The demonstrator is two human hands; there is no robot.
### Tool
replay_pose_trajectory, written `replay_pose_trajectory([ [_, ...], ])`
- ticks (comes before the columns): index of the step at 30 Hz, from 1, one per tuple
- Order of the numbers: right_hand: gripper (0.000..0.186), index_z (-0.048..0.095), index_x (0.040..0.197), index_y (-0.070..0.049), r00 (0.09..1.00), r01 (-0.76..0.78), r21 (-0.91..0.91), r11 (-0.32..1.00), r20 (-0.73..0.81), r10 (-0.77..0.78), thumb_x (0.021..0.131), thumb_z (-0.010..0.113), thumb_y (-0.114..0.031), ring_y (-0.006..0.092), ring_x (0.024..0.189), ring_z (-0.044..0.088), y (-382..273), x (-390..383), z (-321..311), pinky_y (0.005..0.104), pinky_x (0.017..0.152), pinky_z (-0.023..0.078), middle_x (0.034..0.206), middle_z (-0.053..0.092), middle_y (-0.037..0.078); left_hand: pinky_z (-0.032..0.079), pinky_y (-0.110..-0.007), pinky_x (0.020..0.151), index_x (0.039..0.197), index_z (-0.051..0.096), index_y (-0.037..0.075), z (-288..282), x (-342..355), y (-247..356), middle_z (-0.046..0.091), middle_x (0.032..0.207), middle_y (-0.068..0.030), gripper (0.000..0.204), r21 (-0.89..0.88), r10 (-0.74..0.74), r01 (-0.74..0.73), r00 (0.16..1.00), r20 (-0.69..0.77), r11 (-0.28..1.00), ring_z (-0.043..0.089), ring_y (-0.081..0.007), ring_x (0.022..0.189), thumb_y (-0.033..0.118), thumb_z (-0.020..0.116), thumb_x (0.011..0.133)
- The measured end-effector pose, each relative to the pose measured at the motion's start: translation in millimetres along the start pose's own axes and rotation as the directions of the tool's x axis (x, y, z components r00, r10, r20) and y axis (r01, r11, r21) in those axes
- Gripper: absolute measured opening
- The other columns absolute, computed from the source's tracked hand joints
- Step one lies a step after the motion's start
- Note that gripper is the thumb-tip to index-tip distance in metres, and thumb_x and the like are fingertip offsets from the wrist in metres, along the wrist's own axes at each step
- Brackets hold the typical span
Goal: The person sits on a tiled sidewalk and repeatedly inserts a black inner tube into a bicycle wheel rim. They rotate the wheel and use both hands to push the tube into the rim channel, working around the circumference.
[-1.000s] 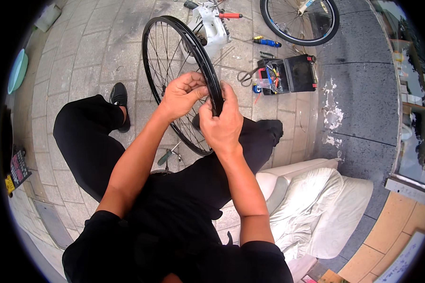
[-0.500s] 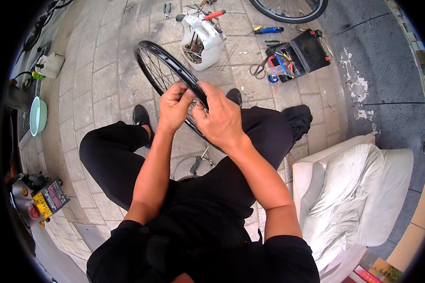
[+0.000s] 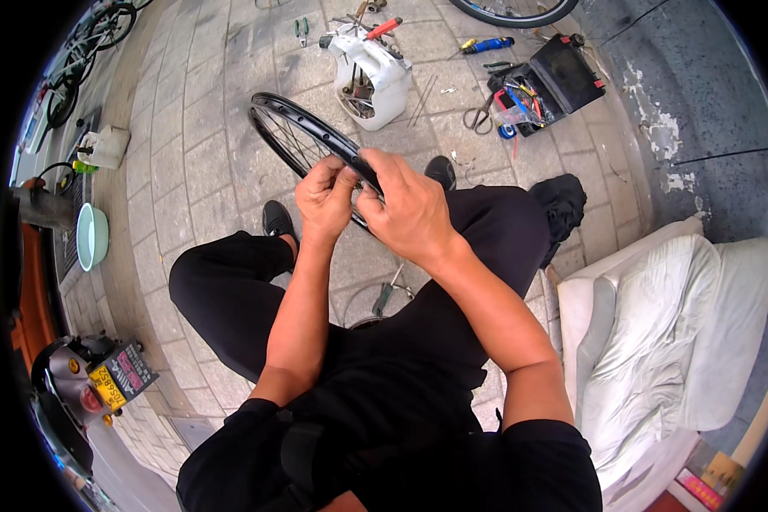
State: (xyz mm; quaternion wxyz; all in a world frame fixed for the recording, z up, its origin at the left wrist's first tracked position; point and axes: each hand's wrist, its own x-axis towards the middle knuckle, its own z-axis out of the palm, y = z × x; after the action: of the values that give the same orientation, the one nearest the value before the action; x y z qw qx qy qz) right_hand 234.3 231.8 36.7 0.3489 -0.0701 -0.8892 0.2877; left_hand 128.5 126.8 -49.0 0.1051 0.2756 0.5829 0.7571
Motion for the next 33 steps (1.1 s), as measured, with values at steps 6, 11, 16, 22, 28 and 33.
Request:
replay_pose_trajectory([
  [6,0.051,0.059,0.128,-0.003,1.0,-0.002,-0.003,1.0,-0.003,0.002,0.079,0.072,0.001,0.0369,0.081,0.072,-0.7,-0.6,0.3,0.0421,0.068,0.058,0.104,0.071,0.018,0.049,-0.024,0.071,0.101,0.068,-0.002,-7.5,8.6,10.5,0.068,0.09,-0.0014,0.002,-0.034,-0.072,0.078,0.988,0.133,0.996,0.059,-0.0074,0.08,-0.001,0.069,0.099],
  [11,0.049,0.059,0.128,-0.004,1.0,-0.009,-0.011,1.0,0.002,0.009,0.081,0.072,-0.004,0.0381,0.083,0.071,-2.4,-1.8,2.4,0.044,0.069,0.059,0.105,0.07,0.017,0.05,-0.024,0.073,0.108,0.065,-0.001,5.4,4.2,20.9,0.067,0.093,-0.0023,0.009,-0.353,-0.209,0.219,0.976,0.066,0.909,0.059,-0.0074,0.082,-0.003,0.068,0.1],
  [16,0.049,0.06,0.127,-0.004,0.998,-0.035,-0.007,0.999,0.052,0.035,0.08,0.072,-0.003,0.0369,0.084,0.072,-10.2,-0.7,0.6,0.0418,0.07,0.059,0.106,0.071,0.017,0.051,-0.023,0.073,0.104,0.065,-0.003,-6.6,-5.0,-3.0,0.071,0.094,-0.0035,0.01,-0.207,-0.065,0.064,0.998,0.001,0.976,0.062,-0.0072,0.084,-0.001,0.072,0.098],
  [22,0.047,0.059,0.128,-0.005,0.996,-0.043,-0.026,0.999,0.081,0.045,0.083,0.071,-0.007,0.0401,0.084,0.071,-10.8,0.4,-1.1,0.0457,0.071,0.058,0.106,0.07,0.017,0.046,-0.023,0.069,0.102,0.065,-0.001,-19.0,0.2,-9.1,0.063,0.086,0.0012,0.008,-0.074,-0.032,0.04,0.994,0.104,0.996,0.054,-0.007,0.077,0.004,0.071,0.101],
  [28,0.047,0.059,0.129,-0.004,0.992,-0.071,-0.021,0.997,0.101,0.073,0.083,0.071,-0.008,0.0409,0.086,0.07,-14.4,3.4,-1.2,0.0457,0.071,0.058,0.109,0.07,0.019,0.053,-0.024,0.082,0.113,0.064,-0.006,-8.4,-3.7,7.3,0.073,0.102,-0.008,0.016,-0.319,-0.103,0.107,0.994,0.03,0.942,0.066,-0.0106,0.092,0.0,0.07,0.1],
  [33,0.049,0.059,0.128,-0.003,0.998,-0.015,-0.017,1.0,0.058,0.016,0.081,0.072,-0.003,0.0391,0.085,0.072,-11.8,5.1,5.3,0.0438,0.071,0.059,0.107,0.071,0.02,0.052,-0.023,0.081,0.113,0.066,-0.005,-5.1,-5.6,-0.6,0.071,0.1,-0.0041,0.013,-0.183,-0.022,0.021,1.0,-0.001,0.983,0.064,-0.009,0.09,0.004,0.068,0.102],
])
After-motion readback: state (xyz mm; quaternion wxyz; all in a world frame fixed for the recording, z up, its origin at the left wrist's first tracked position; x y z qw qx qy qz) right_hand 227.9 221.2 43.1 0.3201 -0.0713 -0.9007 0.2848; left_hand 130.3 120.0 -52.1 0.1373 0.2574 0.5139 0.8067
